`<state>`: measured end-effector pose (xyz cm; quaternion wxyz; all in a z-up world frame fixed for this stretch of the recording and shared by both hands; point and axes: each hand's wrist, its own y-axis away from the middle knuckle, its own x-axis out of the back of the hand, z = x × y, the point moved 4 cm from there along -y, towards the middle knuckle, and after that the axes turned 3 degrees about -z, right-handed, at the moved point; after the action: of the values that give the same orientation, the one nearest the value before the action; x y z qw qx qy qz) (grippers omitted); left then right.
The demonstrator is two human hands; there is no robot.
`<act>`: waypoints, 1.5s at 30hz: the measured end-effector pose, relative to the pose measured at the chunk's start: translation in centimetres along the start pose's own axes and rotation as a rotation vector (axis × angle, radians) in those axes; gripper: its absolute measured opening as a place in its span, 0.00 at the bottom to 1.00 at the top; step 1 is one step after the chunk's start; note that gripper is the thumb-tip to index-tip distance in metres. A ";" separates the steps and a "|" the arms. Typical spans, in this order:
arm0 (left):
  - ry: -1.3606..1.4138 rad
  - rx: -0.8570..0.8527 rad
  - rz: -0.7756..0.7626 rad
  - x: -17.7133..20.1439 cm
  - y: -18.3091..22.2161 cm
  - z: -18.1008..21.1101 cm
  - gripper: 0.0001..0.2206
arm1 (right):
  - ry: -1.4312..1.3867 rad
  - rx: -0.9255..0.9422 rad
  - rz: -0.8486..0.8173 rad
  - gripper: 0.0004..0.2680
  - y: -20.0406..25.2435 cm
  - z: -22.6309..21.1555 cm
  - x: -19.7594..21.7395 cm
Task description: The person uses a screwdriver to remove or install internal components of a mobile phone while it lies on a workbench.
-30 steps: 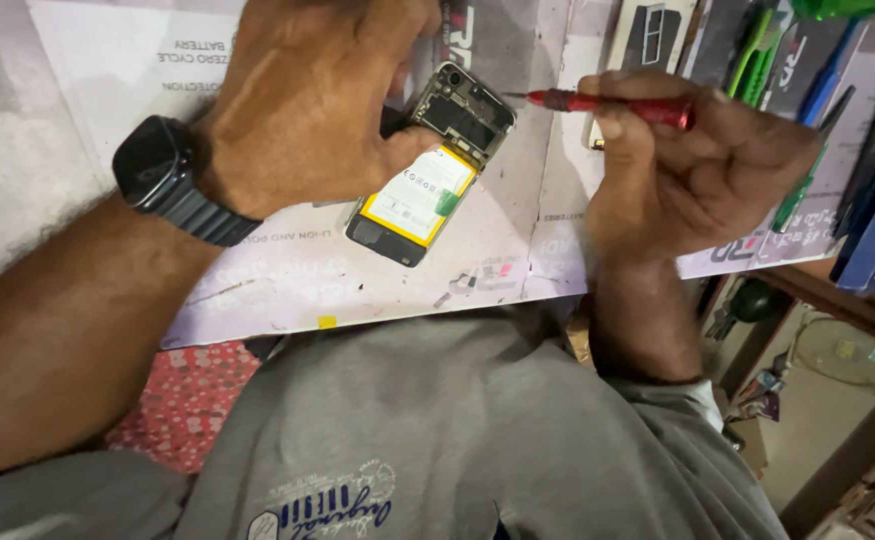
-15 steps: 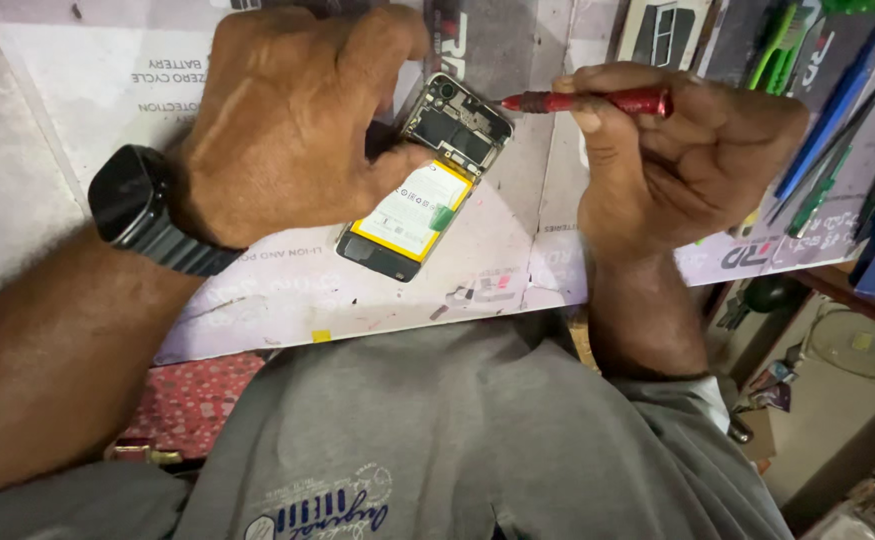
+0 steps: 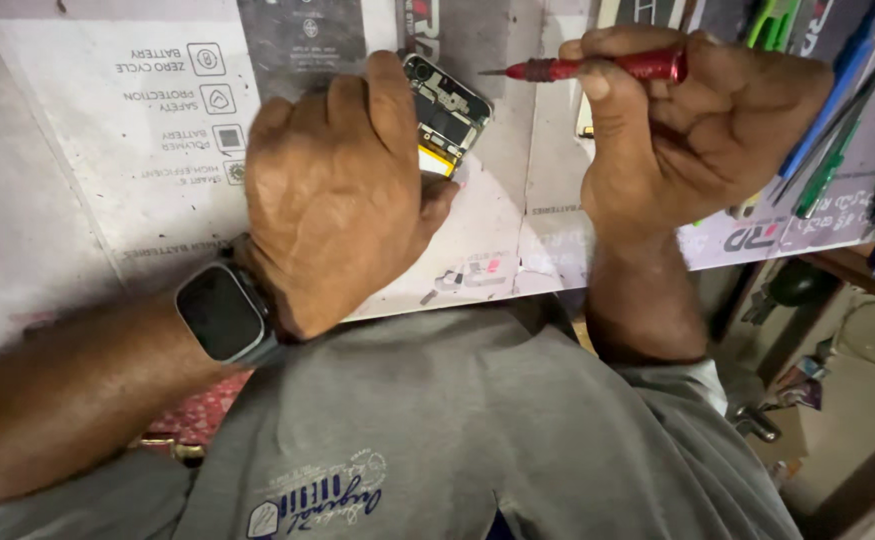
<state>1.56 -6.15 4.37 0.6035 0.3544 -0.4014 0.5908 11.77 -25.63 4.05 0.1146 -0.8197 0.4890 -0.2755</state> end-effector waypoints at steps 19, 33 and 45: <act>0.452 -0.057 -0.178 -1.2 -2.6 -3.4 0.21 | -0.031 0.212 0.125 0.17 -1.0 0.2 0.7; 1.177 -0.018 -0.537 -1.9 -3.6 -5.8 0.10 | -0.335 0.070 0.242 0.15 0.0 2.5 1.8; 1.370 -0.050 -0.487 -3.1 -3.0 -5.1 0.15 | -0.225 0.143 0.281 0.14 -0.3 1.2 1.5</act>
<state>4.94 -3.03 -0.43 0.8416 -0.0297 0.1437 0.5197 13.22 -26.84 3.65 0.2638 -0.7587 0.5620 -0.1971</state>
